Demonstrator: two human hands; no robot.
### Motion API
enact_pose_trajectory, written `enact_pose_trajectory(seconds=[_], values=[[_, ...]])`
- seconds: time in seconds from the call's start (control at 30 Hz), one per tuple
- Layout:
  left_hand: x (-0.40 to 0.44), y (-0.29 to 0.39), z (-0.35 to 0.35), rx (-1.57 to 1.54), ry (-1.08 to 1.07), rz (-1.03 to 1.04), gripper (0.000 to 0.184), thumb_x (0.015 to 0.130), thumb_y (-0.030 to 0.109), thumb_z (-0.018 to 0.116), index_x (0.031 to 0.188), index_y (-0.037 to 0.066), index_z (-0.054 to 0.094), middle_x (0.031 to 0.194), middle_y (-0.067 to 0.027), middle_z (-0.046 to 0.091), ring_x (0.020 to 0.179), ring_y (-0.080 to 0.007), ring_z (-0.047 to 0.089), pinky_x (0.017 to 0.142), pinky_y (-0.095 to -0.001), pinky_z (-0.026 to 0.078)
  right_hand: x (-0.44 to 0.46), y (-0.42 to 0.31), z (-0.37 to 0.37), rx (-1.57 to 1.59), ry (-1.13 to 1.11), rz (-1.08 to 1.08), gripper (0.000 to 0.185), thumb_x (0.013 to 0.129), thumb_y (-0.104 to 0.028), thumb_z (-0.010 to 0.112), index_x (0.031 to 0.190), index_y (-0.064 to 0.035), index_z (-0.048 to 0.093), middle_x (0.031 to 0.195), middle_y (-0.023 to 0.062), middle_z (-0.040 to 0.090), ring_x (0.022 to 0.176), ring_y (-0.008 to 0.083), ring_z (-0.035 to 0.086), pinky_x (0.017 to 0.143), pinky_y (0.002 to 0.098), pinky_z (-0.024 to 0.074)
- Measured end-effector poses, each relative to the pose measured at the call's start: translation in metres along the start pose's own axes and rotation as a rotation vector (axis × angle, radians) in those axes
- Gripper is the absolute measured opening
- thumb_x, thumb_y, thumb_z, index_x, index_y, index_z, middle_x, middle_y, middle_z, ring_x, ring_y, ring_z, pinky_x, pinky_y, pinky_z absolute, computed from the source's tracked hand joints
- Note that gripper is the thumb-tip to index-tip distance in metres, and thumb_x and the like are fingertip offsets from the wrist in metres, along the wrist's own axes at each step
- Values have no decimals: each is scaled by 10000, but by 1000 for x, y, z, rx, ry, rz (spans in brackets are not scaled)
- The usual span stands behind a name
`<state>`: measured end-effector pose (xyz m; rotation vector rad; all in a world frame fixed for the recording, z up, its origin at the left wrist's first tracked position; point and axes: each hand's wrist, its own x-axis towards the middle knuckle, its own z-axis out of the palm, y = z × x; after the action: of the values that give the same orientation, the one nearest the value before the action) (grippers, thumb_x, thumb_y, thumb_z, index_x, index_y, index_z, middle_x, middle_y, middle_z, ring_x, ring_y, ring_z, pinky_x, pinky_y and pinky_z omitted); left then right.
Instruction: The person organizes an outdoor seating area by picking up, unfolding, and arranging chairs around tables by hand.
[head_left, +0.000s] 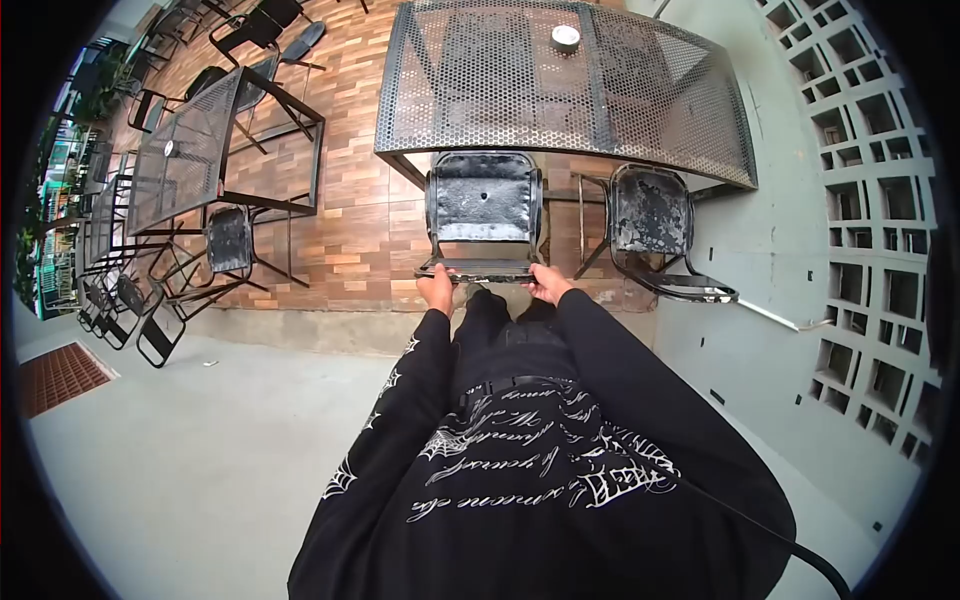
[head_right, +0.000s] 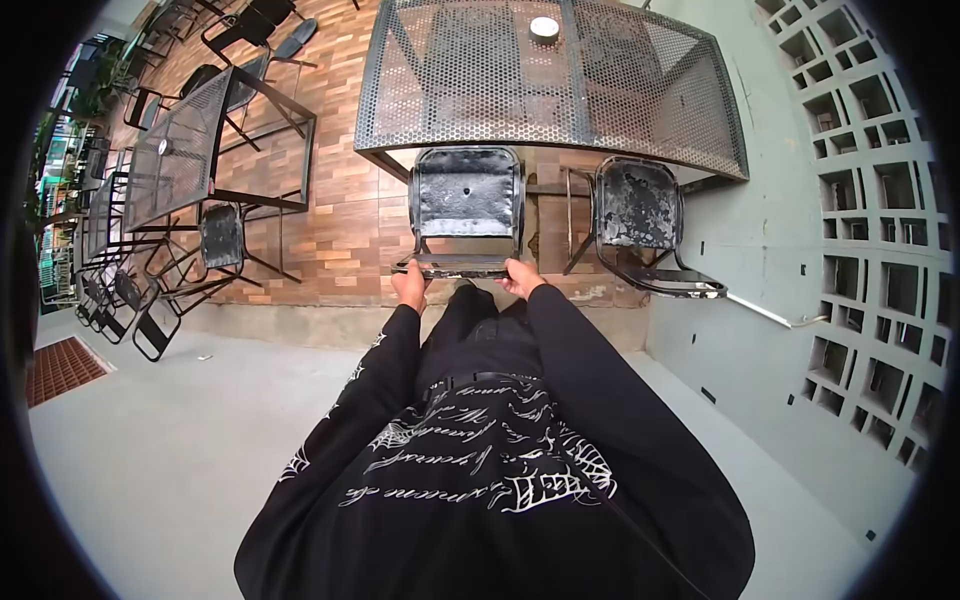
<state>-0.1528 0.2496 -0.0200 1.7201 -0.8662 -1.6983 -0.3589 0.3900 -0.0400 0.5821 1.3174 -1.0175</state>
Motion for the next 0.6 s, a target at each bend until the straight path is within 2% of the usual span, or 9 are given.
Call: enact_pose_trajectory(seconds=[0.07,0.2,0.33,0.5,0.57,0.6], values=[[6,-7,-1,76,24,-2,171,942,158,542,927,-5,587,803,-103,656,655,-185,646,572,-342,578,-1,-2,-1,-44,35,-16,227,876,-100,476,1058,25,529,805,213,628,512,180,541,372,248,407],[-3,-6,4,82,59,-39,183,944,172,537,917,1,597,779,-85,660,635,-177,641,553,-337,568,-5,-5,0,-69,101,-56,228,870,-75,460,1060,43,507,797,242,632,451,160,492,360,258,401],[-12,-12,9,30,42,-77,189,947,178,530,897,10,600,791,-81,658,652,-171,642,561,-332,572,-5,-23,-15,-176,13,81,214,913,-106,462,1062,47,456,795,231,617,457,162,488,372,274,430],[-13,-15,8,-36,59,-36,195,944,183,536,888,8,601,792,-80,645,660,-165,640,554,-329,565,8,-20,-28,-247,-23,73,191,914,-105,456,1034,42,474,787,214,620,470,164,500,382,273,446],[-13,-14,5,29,39,-32,218,921,155,579,893,-61,592,792,-113,665,629,-200,657,519,-355,565,14,-26,-26,-256,-38,125,184,907,-108,471,1023,35,484,792,197,613,506,169,521,403,276,459],[-11,-21,0,38,12,-34,200,918,144,582,913,-56,593,800,-112,666,639,-198,659,528,-363,567,-1,-26,-27,-180,-79,91,188,905,-107,485,1018,43,487,799,190,611,510,170,521,403,269,452]])
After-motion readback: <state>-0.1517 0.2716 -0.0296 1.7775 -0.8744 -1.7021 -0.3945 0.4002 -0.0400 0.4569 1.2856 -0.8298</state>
